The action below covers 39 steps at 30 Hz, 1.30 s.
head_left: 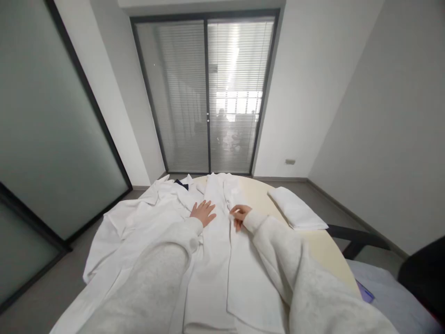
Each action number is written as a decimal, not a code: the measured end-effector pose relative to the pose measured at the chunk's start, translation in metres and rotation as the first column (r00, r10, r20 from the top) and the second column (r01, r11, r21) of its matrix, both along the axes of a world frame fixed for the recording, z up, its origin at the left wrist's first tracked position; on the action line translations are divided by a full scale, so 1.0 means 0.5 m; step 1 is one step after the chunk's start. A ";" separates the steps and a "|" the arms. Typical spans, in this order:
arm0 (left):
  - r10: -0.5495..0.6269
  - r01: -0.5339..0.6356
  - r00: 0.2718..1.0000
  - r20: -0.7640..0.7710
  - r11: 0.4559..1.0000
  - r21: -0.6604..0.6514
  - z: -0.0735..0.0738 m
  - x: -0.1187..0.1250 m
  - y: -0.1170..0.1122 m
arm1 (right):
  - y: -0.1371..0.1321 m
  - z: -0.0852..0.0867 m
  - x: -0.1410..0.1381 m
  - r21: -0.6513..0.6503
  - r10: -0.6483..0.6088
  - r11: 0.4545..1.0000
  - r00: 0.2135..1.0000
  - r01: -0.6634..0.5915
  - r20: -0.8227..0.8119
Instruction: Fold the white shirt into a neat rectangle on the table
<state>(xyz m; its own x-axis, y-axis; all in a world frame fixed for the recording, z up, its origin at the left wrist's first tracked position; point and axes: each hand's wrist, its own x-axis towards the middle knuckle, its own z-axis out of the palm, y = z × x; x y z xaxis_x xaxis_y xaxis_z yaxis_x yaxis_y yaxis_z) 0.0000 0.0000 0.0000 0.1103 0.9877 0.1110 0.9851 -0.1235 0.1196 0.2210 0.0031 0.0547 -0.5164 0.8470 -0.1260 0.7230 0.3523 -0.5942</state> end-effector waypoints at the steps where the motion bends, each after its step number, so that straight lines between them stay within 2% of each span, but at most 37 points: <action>1: 0.008 -0.009 1.000 0.019 1.000 0.025 0.007 0.003 -0.001 | 0.030 0.002 0.003 0.084 -0.052 0.995 0.999 0.052 0.003; 3: 0.031 -0.036 0.997 0.067 0.996 0.084 0.028 0.011 0.003 | 0.067 -0.014 0.010 0.270 -0.066 0.962 0.996 0.046 0.066; 6: -0.001 -0.024 0.986 0.168 0.989 0.146 0.061 0.032 0.024 | 0.074 -0.064 0.017 0.405 0.010 0.912 0.990 -0.068 0.144; 9: -0.132 0.095 0.943 0.306 0.987 0.133 0.076 0.061 0.060 | 0.062 -0.100 0.019 0.420 0.077 0.898 0.986 -0.134 0.149; 13: -0.218 0.211 0.892 0.395 0.975 0.063 0.062 0.093 0.102 | 0.066 -0.110 0.024 0.410 0.154 0.889 0.976 -0.204 0.153; 17: -0.161 0.134 0.902 0.400 0.987 0.094 0.049 0.102 0.120 | 0.081 -0.108 0.033 0.380 0.222 0.890 0.968 -0.251 0.120; 21: -0.139 0.013 0.831 0.538 0.973 0.232 0.050 0.094 0.133 | 0.083 -0.103 0.040 0.405 0.292 0.861 0.951 -0.309 0.104; 23: -0.113 -0.048 0.811 0.574 0.965 0.257 0.044 0.090 0.136 | 0.073 -0.102 0.039 0.426 0.300 0.842 0.944 -0.331 0.141; 26: -0.047 -0.062 0.845 0.532 0.981 0.185 0.029 0.086 0.130 | 0.054 -0.105 0.036 0.371 0.307 0.853 0.929 -0.366 0.208; 29: -0.005 -0.067 0.846 0.533 0.991 0.115 0.019 0.085 0.119 | 0.047 -0.108 0.036 0.233 0.366 0.878 0.901 -0.418 0.235; 33: 0.041 -0.113 0.823 0.566 0.989 0.092 0.016 0.085 0.114 | 0.062 -0.104 0.049 0.099 0.488 0.858 0.859 -0.505 0.152; 39: -0.073 0.039 0.965 0.253 0.990 0.137 0.003 0.081 0.113 | 0.085 -0.095 0.070 0.012 0.581 0.811 0.803 -0.585 -0.131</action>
